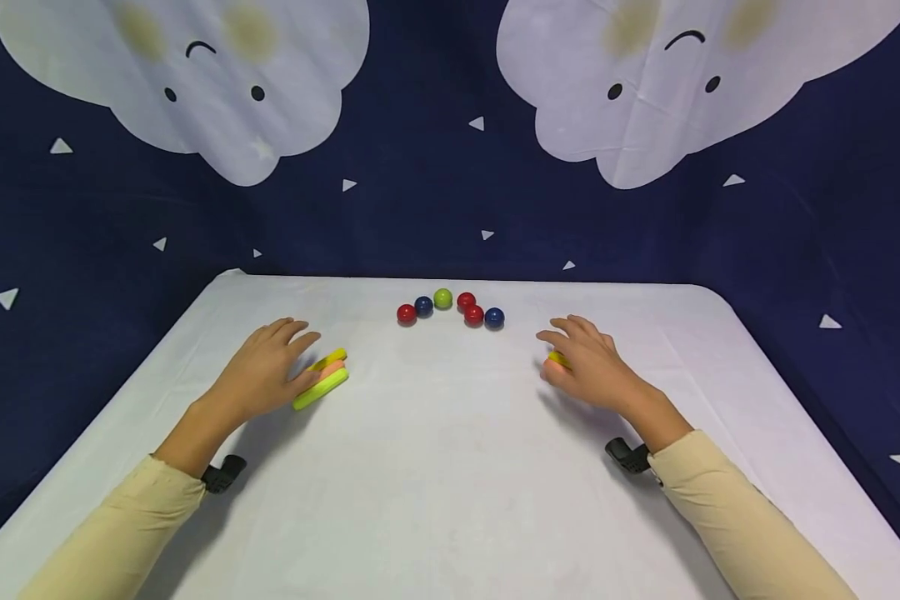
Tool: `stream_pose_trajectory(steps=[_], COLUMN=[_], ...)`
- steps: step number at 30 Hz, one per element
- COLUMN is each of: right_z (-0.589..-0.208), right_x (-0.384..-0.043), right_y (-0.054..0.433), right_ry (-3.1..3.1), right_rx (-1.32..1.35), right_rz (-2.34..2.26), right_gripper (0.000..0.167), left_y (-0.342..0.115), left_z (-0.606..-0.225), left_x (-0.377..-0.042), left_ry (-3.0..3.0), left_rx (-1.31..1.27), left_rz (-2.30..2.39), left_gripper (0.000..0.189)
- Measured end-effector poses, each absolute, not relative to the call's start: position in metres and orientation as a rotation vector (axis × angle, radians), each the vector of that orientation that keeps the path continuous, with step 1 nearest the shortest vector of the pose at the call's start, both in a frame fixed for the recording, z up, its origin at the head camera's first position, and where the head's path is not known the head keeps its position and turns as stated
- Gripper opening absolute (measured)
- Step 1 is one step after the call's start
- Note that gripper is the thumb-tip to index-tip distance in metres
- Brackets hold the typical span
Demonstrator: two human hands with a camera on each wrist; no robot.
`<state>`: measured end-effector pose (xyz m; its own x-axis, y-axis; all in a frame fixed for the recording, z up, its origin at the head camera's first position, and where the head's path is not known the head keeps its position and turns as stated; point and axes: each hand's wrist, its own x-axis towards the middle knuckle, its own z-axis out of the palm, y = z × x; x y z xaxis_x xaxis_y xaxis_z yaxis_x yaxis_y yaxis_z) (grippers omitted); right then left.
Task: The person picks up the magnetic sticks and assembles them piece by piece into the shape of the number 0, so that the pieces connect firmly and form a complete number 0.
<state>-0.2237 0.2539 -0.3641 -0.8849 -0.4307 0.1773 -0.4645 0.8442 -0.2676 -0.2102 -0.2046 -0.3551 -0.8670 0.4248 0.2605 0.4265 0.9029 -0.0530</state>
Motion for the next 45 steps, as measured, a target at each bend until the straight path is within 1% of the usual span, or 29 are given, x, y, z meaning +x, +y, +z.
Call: stream_pose_trajectory(steps=[6, 10, 15, 25, 35, 45], right_z=[-0.366, -0.368, -0.370, -0.373, -0.376, -0.379], right_x=[-0.224, -0.225, -0.225, -0.225, -0.227, -0.230], right_y=[0.255, 0.255, 0.256, 0.258, 0.257, 0.256], right_ry=[-2.895, -2.889, -2.887, -2.881, -2.854, -2.840], right_rx=[0.720, 0.730, 0.737, 0.743, 0.757, 0.761], right_rz=[0.460, 0.446, 0.444, 0.443, 0.446, 0.442], right_gripper=[0.046, 0.044, 0.043, 0.042, 0.042, 0.042], left_y=[-0.205, -0.203, -0.200, -0.200, -0.183, -0.170], left_z=[-0.364, -0.369, -0.370, -0.369, -0.371, -0.368], left_x=[-0.206, -0.202, -0.197, -0.198, -0.199, -0.205], left_ry=[-2.721, -2.763, -2.895, -2.970, -3.089, -3.094], left_rx=[-0.716, -0.765, -0.742, -0.698, -0.592, -0.670], left_rz=[-0.074, -0.105, -0.107, -0.100, -0.032, -0.042], left_gripper=[0.037, 0.021, 0.010, 0.010, 0.010, 0.009])
